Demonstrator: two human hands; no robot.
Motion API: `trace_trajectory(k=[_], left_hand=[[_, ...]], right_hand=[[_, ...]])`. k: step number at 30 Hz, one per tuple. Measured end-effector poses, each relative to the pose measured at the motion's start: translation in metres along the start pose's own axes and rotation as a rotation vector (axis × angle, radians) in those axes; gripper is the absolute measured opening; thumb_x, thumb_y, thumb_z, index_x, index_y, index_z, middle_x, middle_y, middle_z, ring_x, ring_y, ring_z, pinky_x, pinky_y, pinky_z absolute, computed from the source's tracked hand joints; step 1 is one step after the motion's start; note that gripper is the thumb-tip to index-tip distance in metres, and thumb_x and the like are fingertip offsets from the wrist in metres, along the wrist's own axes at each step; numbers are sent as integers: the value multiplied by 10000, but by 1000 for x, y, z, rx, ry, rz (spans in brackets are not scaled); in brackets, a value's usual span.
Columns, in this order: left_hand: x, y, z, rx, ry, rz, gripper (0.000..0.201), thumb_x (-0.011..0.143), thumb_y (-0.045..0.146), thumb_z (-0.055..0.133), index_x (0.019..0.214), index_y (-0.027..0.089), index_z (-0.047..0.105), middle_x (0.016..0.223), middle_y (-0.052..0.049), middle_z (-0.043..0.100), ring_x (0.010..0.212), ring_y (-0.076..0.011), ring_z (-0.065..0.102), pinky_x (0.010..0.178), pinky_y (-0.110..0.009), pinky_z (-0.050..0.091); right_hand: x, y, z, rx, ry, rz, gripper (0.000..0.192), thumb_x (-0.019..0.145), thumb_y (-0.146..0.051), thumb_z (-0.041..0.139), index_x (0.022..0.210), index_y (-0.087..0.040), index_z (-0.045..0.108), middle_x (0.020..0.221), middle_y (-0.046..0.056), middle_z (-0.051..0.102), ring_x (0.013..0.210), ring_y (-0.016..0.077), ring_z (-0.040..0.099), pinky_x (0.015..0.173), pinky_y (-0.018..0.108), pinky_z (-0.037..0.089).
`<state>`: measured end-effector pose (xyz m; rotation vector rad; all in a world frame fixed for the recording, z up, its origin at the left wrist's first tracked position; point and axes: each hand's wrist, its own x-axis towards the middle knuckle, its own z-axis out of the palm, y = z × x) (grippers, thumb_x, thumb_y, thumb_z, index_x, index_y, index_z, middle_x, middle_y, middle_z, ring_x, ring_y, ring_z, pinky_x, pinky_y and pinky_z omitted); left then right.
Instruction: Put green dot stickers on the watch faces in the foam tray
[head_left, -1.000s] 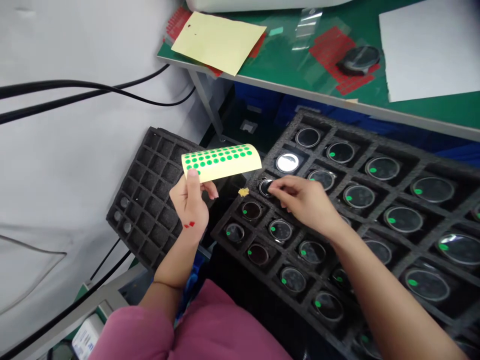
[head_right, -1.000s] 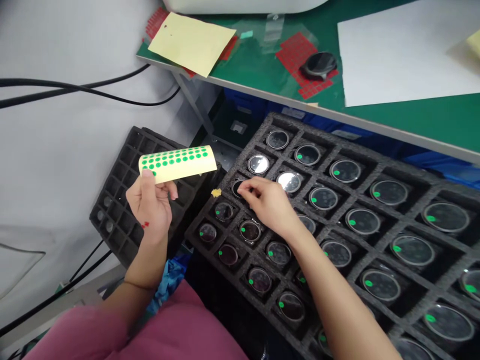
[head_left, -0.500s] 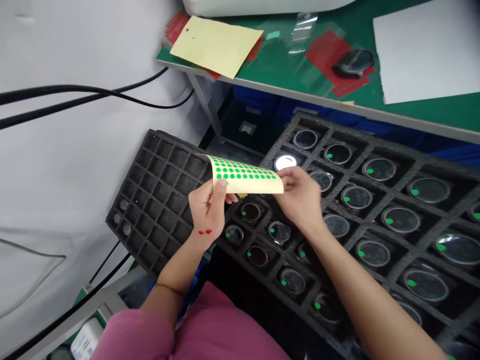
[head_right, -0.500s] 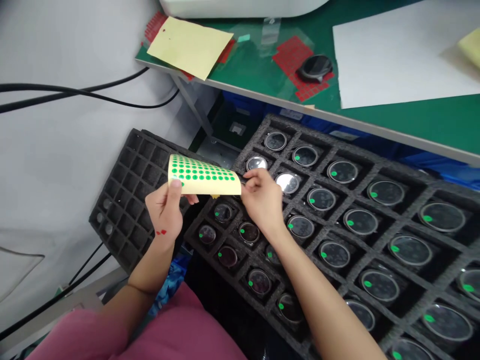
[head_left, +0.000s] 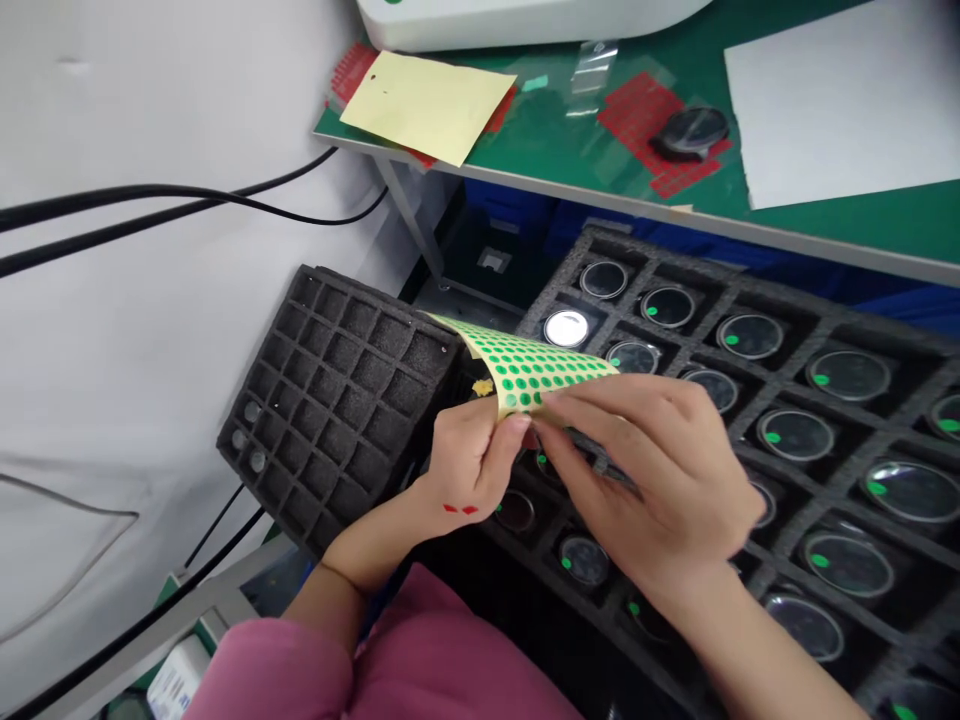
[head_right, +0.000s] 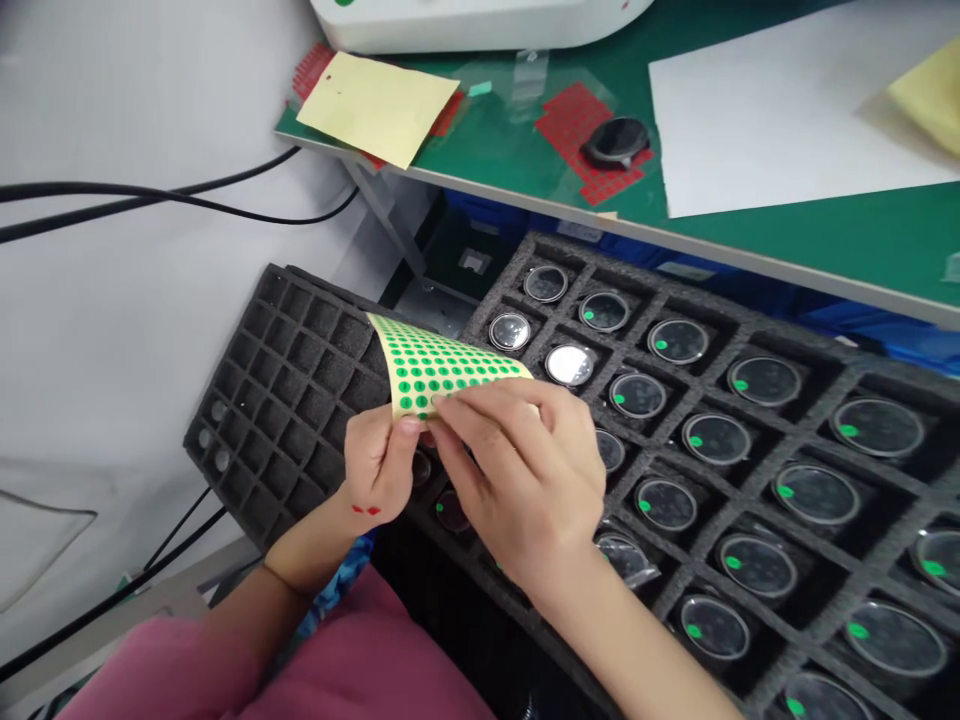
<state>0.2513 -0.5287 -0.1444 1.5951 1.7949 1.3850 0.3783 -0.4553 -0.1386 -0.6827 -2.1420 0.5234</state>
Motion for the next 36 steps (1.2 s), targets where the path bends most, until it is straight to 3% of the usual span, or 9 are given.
trace_trajectory(k=[6,12,18,21,24,26,30,36], left_hand=[[2,-2,1,3,-108,128,259,947,186,347,719,196,469,603,-7,506,512,-121,470,490,-249,371],[3,-1,-1,25,-146,115,244,938,174,347,753,182,507,628,-20,535,528,-129,484,499,-251,384],[0,-1,0,15,-147,93,309,953,188,348,696,180,521,617,-35,585,536,-128,543,522,-250,428],[-2,-9,-6,-2,1,-11,376,973,199,346,700,168,603,669,-56,664,615,-145,621,594,-259,487],[0,-24,-16,-68,374,-143,428,996,240,347,732,172,677,706,-38,715,684,-159,673,682,-288,530],[3,-33,-23,-93,552,-155,422,994,282,374,746,175,699,697,-21,724,661,-162,678,674,-304,539],[8,-39,-29,-115,575,-134,379,979,324,436,763,176,710,664,-7,720,610,-154,670,612,-291,537],[6,-39,-22,-147,527,-149,395,980,360,457,750,170,715,673,-14,723,600,-142,669,597,-269,533]], right_hand=[[-3,0,-5,-20,2,-15,109,850,-122,697,892,-218,667,826,16,734,790,206,661,716,376,504],[-5,3,-5,-31,-35,-50,124,851,-121,692,898,-230,654,824,-7,743,795,203,670,719,372,503],[-10,-2,-5,-39,-37,-48,149,840,-95,681,925,-207,631,880,42,735,826,216,667,727,370,495],[-11,11,-6,8,15,63,91,873,-128,640,893,-216,626,921,47,717,861,203,670,755,351,506],[-9,42,3,136,46,434,78,889,-260,616,821,-223,630,773,2,691,700,167,664,653,297,491],[-6,67,16,265,-81,629,130,853,-331,616,794,-218,635,623,-20,651,555,163,632,561,278,461],[6,102,44,312,-369,756,92,792,-283,593,757,-201,617,468,-39,583,410,164,561,533,286,432],[25,104,56,80,-534,786,96,829,-242,563,761,-204,620,406,-50,543,452,181,581,659,308,432]])
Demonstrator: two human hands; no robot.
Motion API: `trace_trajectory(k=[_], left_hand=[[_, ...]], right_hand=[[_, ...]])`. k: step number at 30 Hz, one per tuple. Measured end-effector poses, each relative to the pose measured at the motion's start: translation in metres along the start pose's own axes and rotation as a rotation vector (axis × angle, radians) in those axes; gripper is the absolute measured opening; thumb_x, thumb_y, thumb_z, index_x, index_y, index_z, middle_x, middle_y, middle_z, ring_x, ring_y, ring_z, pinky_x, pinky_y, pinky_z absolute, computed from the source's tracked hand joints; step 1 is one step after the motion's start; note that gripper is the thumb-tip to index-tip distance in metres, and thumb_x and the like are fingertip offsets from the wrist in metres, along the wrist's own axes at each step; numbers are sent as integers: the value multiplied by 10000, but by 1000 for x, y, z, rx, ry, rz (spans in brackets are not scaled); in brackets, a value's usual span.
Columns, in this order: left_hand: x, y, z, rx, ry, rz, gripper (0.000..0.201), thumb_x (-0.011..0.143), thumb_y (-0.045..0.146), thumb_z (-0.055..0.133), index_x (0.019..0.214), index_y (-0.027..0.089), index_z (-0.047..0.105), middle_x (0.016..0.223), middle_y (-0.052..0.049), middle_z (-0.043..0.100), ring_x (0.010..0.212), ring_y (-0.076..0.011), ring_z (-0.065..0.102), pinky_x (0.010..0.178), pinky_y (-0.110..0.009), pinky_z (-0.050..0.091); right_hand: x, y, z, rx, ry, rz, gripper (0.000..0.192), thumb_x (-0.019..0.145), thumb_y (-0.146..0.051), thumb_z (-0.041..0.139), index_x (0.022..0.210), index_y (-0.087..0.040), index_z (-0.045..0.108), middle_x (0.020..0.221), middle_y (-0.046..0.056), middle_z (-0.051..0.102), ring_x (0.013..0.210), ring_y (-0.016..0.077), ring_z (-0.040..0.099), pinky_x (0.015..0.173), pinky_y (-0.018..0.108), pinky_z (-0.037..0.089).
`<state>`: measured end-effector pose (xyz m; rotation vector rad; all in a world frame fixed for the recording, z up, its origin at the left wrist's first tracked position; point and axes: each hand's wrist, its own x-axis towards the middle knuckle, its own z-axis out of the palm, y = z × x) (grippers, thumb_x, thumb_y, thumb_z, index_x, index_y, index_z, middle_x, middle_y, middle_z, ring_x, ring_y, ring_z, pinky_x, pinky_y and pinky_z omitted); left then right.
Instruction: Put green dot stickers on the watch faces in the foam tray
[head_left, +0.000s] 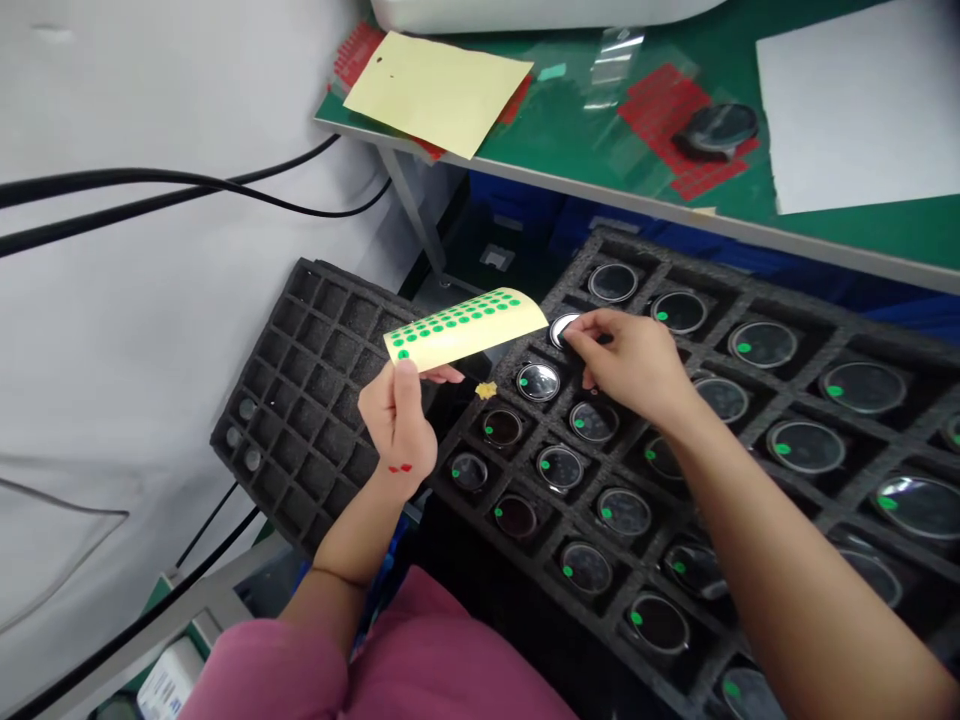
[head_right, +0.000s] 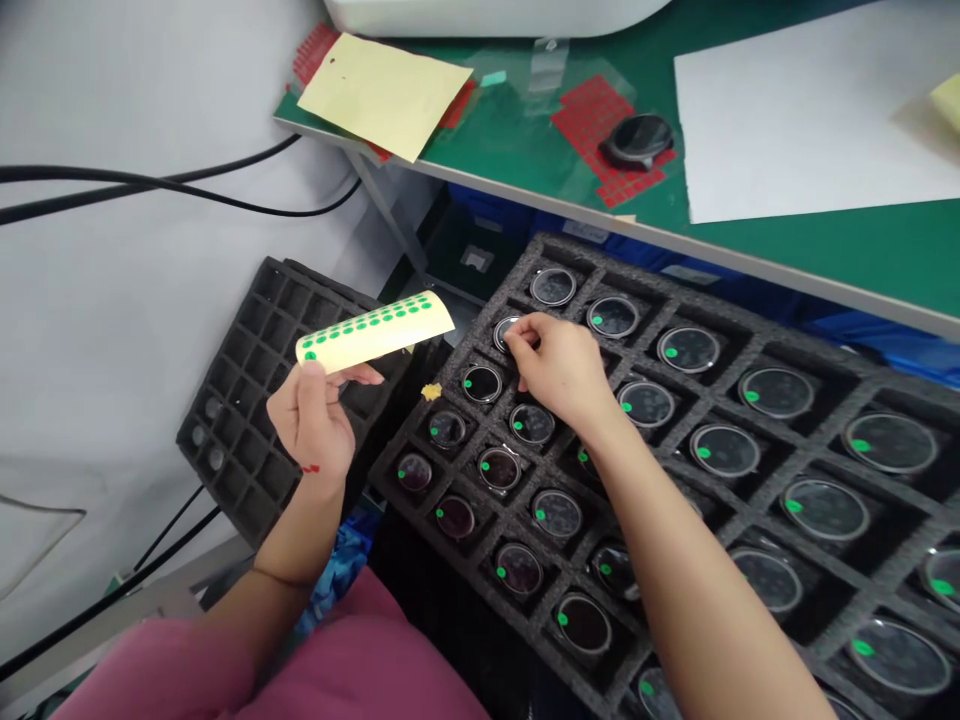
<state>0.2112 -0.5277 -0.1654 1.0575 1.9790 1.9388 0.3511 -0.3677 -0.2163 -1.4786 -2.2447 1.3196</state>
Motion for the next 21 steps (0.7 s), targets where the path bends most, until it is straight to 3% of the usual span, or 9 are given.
trace_trajectory(k=[9,12,14,16,18,21], left_hand=[[-4,-2,5,-23,-83,-9,378,999,312,424,875,172,753,715,-26,736,629,-135,672,628,-262,534],[-5,5,5,11,-124,5,403,1007,291,401,831,170,743,705,-25,730,650,-125,668,648,-243,528],[-6,11,6,58,-182,9,397,1005,262,400,795,165,723,701,-24,723,659,-115,666,654,-225,521],[-8,16,6,111,-262,20,379,998,239,410,761,158,696,698,-26,714,656,-109,662,646,-211,509],[-10,20,8,149,-349,43,363,990,221,416,737,156,668,693,-30,701,642,-107,651,632,-209,495],[-12,24,11,184,-444,118,321,979,184,414,736,157,622,669,-24,661,596,-99,604,591,-210,459]], right_hand=[[2,-8,3,-188,37,-2,76,787,-161,573,734,-210,593,508,-24,585,555,216,609,659,336,406],[0,-4,7,21,115,35,119,738,-140,633,757,-211,539,562,-53,590,439,158,539,605,317,419],[-10,-5,6,260,259,24,166,735,-178,668,770,-216,510,569,-67,563,390,131,490,517,291,410],[-28,-12,1,359,485,-124,143,780,-219,664,766,-215,522,602,-46,560,445,131,511,476,272,403],[-50,-25,-7,238,652,-425,87,833,-201,645,784,-201,574,685,0,605,583,147,575,542,276,449],[-77,-45,-16,20,560,-822,54,864,-128,648,882,-176,631,846,62,667,778,179,630,690,315,499]])
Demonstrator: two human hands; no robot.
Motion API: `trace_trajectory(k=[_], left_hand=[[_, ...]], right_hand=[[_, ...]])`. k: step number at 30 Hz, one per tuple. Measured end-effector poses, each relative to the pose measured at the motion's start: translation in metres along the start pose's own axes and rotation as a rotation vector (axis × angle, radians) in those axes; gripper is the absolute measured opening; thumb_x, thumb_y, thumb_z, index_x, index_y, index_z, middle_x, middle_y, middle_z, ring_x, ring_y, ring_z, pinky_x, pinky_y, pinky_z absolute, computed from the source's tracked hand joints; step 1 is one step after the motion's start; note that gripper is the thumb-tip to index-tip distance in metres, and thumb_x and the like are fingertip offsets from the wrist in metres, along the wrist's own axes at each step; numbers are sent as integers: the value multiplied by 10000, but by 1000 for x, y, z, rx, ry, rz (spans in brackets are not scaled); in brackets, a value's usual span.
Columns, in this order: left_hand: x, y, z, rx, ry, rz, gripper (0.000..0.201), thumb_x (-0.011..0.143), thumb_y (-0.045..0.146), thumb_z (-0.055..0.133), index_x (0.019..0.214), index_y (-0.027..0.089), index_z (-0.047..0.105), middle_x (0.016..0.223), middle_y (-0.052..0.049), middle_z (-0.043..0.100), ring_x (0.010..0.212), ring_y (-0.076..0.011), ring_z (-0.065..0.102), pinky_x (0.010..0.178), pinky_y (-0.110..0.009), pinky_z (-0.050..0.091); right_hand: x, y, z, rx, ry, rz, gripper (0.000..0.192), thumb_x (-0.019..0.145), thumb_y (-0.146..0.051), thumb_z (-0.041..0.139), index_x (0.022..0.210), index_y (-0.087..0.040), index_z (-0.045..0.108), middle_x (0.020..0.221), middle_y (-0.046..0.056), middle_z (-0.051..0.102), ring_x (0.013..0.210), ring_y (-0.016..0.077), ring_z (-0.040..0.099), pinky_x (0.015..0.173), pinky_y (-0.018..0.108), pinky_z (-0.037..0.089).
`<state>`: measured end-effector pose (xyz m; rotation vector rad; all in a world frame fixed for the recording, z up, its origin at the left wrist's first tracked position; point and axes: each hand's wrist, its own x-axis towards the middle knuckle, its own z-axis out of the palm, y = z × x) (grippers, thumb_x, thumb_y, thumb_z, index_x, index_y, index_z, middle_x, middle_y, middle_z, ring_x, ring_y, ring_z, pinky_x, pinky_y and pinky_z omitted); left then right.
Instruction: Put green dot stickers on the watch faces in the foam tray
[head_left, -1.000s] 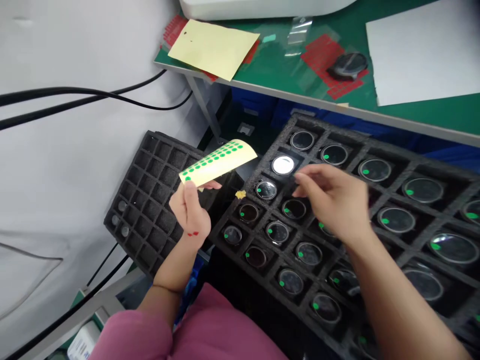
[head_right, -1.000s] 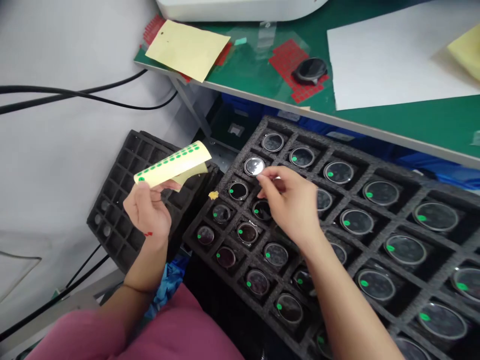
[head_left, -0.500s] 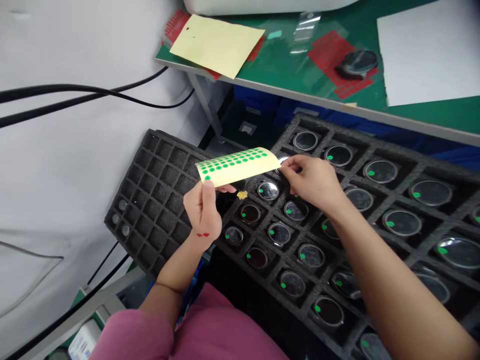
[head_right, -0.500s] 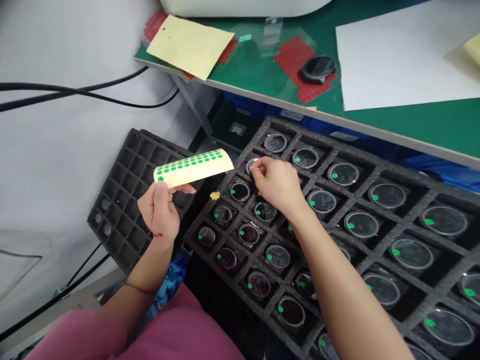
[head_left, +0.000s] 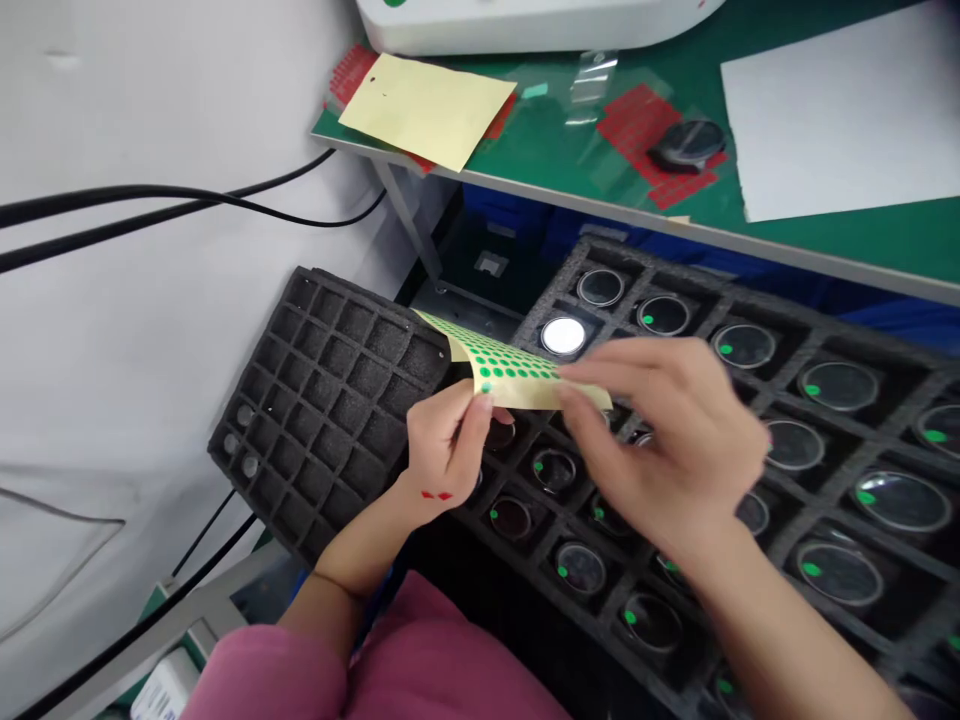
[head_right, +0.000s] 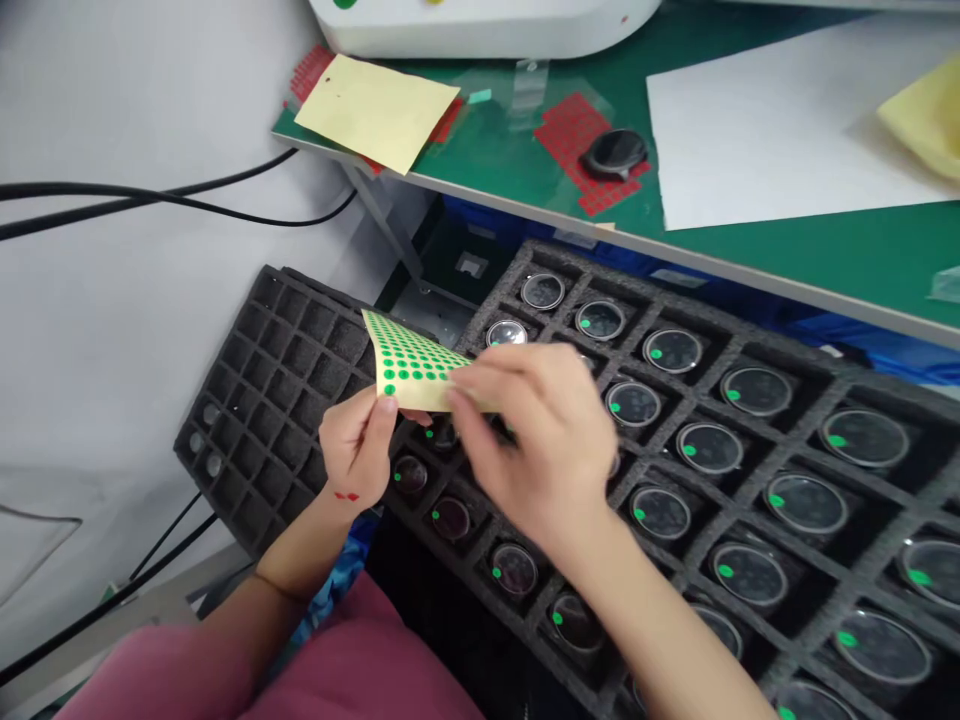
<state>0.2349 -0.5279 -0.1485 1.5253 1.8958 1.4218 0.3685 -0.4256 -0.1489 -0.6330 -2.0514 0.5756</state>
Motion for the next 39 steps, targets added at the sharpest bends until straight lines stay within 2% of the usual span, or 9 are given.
trace_trajectory(k=[1,3,5,8,12,21,28,34,39], left_hand=[[1,1,1,24,-26,44,304,974,174,415,736,157,602,651,-20,634,575,-97,577,569,-212,441],[2,3,2,84,-73,159,274,965,164,413,732,156,558,622,-15,580,545,-99,523,527,-221,402],[4,4,1,145,-104,262,259,963,165,402,731,162,518,618,-18,554,541,-107,492,508,-234,378],[5,5,0,210,-119,326,242,971,171,383,751,175,485,655,-31,581,563,-119,502,521,-246,383],[5,5,-1,227,-151,351,217,972,165,372,794,175,496,692,-43,623,582,-131,534,526,-255,396],[5,3,-2,250,-167,394,204,970,176,380,814,177,510,694,-52,645,601,-149,588,529,-267,425],[4,2,-1,273,-193,390,223,972,181,375,803,178,521,681,-48,641,595,-149,585,559,-266,454],[3,2,-1,294,-209,412,237,968,172,383,800,152,549,680,-63,656,598,-159,591,577,-274,482],[1,1,0,282,-205,409,233,961,173,394,809,142,567,716,-82,685,613,-168,613,588,-279,497]], right_hand=[[1,-7,-3,25,-54,-55,79,861,-111,655,911,-169,637,878,74,672,812,188,634,718,328,506],[2,-15,-4,87,-115,-68,114,860,-90,657,948,-162,640,902,83,674,829,196,635,736,346,514],[1,-17,-5,114,-135,-60,134,858,-74,654,958,-162,643,904,80,682,833,205,639,740,360,519],[-3,-15,-8,54,-154,-85,141,852,-76,669,951,-174,644,900,53,715,831,213,650,731,369,512],[-6,-17,-14,-100,-137,-181,143,852,-97,684,936,-204,643,862,5,746,780,203,666,684,371,473],[-8,-21,-16,-143,-162,-190,155,897,-96,599,954,-232,649,848,-7,750,726,203,664,644,394,447],[-12,-18,-16,-89,-183,-199,119,874,-69,621,942,-167,624,854,45,744,751,208,666,695,395,472],[-13,-17,-17,-102,-176,-209,139,887,-85,621,963,-200,635,855,13,747,730,195,672,666,378,469],[-16,-15,-18,-40,-202,-179,134,892,-78,604,946,-201,614,877,34,741,750,198,683,702,389,490]])
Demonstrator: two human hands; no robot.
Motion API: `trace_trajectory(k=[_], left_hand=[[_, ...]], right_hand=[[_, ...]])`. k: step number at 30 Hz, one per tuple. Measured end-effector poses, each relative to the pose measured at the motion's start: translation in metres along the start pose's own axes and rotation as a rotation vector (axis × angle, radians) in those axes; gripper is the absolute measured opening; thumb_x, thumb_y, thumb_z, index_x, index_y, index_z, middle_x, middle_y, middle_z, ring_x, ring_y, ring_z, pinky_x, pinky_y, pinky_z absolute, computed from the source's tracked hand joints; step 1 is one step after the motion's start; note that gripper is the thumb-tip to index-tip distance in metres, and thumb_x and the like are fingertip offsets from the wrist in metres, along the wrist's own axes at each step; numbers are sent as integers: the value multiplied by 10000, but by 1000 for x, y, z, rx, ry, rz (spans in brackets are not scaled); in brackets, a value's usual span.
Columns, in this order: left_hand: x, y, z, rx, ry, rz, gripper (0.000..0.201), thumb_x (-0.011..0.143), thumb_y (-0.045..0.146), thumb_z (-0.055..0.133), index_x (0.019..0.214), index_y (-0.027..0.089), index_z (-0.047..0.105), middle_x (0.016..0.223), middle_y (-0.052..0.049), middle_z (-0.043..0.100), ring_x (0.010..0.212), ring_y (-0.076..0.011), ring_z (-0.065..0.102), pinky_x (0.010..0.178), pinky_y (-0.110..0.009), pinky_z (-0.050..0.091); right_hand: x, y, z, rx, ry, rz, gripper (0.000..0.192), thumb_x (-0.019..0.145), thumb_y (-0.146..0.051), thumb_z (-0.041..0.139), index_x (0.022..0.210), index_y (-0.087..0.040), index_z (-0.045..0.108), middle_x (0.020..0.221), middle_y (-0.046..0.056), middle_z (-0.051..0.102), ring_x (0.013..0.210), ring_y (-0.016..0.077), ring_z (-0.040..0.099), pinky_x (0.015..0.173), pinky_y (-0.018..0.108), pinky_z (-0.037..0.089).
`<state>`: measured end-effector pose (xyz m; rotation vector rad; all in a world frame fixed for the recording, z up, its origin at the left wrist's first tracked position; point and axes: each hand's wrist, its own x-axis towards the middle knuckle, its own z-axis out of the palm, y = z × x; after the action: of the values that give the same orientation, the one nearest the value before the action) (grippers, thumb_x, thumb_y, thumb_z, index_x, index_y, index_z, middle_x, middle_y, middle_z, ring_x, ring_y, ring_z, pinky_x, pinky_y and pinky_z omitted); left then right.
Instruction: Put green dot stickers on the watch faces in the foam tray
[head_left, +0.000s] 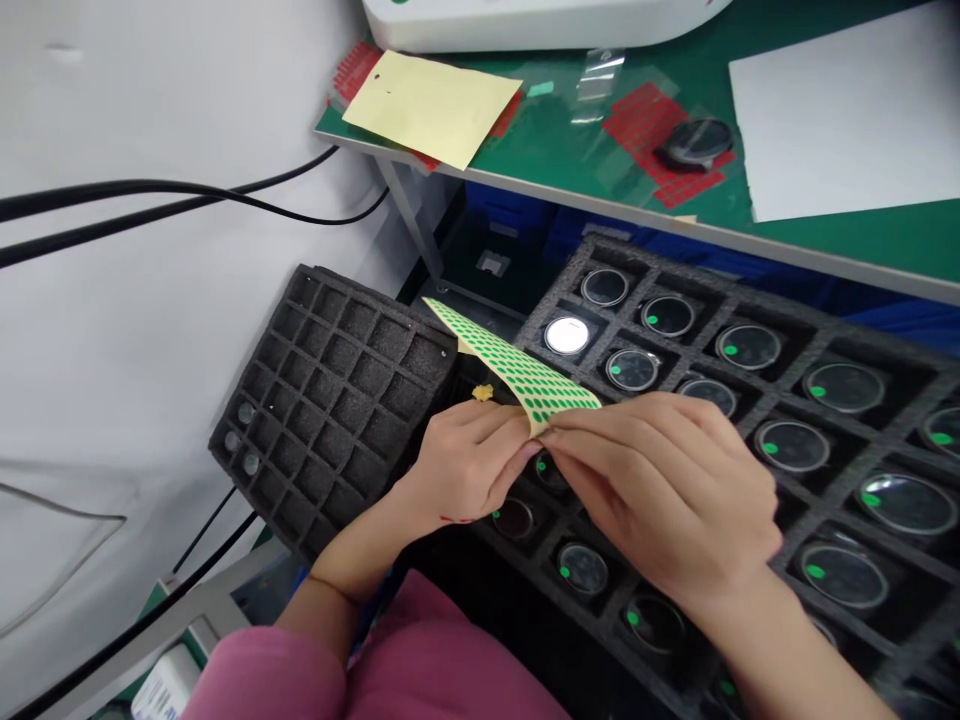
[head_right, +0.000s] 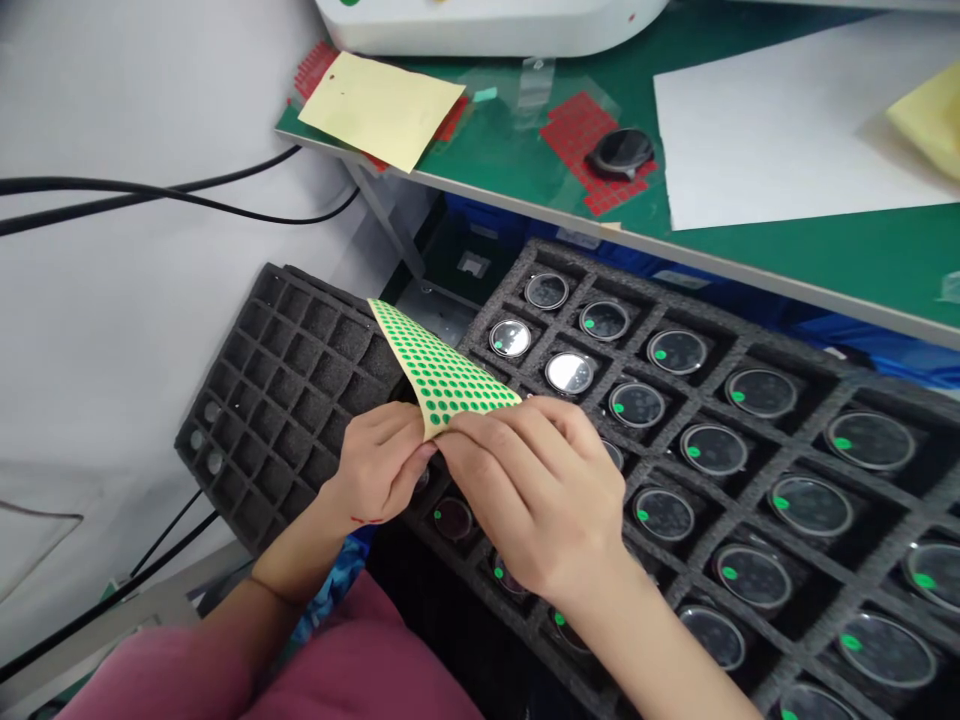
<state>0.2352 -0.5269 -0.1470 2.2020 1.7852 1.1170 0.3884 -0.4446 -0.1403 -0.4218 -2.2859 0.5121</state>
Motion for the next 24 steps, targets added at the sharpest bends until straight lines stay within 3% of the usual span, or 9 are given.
trace_trajectory(k=[7,10,12,14,16,18,21,24], left_hand=[[0,0,2,-30,-8,-13,220,954,174,397,832,159,580,749,-76,707,637,-169,643,592,-279,509],[-3,1,5,-102,45,-93,224,945,156,400,822,161,588,753,-76,711,647,-163,654,587,-268,500],[-6,1,7,-175,98,-235,270,950,135,384,793,160,601,720,-63,700,642,-148,653,593,-252,492],[-8,0,9,-258,140,-385,320,963,136,372,761,163,618,705,-47,696,638,-128,652,606,-232,491],[-10,-1,10,-330,161,-467,344,974,161,377,745,167,634,710,-40,704,640,-121,656,619,-225,498],[-10,-2,11,-356,152,-484,343,974,189,392,749,166,650,699,-37,705,621,-124,652,608,-230,499],[-10,-4,12,-356,135,-483,342,973,210,403,765,162,669,678,-38,700,586,-128,638,583,-239,493],[-10,-6,12,-362,158,-497,352,979,213,398,777,170,682,701,-41,711,615,-133,652,595,-242,496]], right_hand=[[-1,0,0,-16,-9,-24,147,872,-74,616,964,-188,632,873,45,734,751,204,675,698,381,497],[-2,10,4,62,32,-17,137,861,-61,610,933,-176,625,849,61,716,760,197,665,696,356,514],[-1,31,9,29,133,86,129,871,-73,589,865,-198,621,792,37,700,727,174,651,669,318,510],[2,63,17,-23,182,329,117,879,-133,590,798,-209,626,766,28,691,701,164,638,656,300,495],[7,101,26,70,99,609,90,855,-204,616,771,-203,649,764,43,693,668,165,627,647,305,485],[14,135,36,162,8,733,75,807,-218,634,740,-197,658,665,38,668,561,158,589,573,301,465],[27,162,47,182,-123,790,81,760,-200,634,681,-206,649,558,20,623,460,142,519,508,299,420],[38,163,51,19,-267,804,106,751,-183,627,651,-211,647,604,39,642,525,161,534,603,337,426]])
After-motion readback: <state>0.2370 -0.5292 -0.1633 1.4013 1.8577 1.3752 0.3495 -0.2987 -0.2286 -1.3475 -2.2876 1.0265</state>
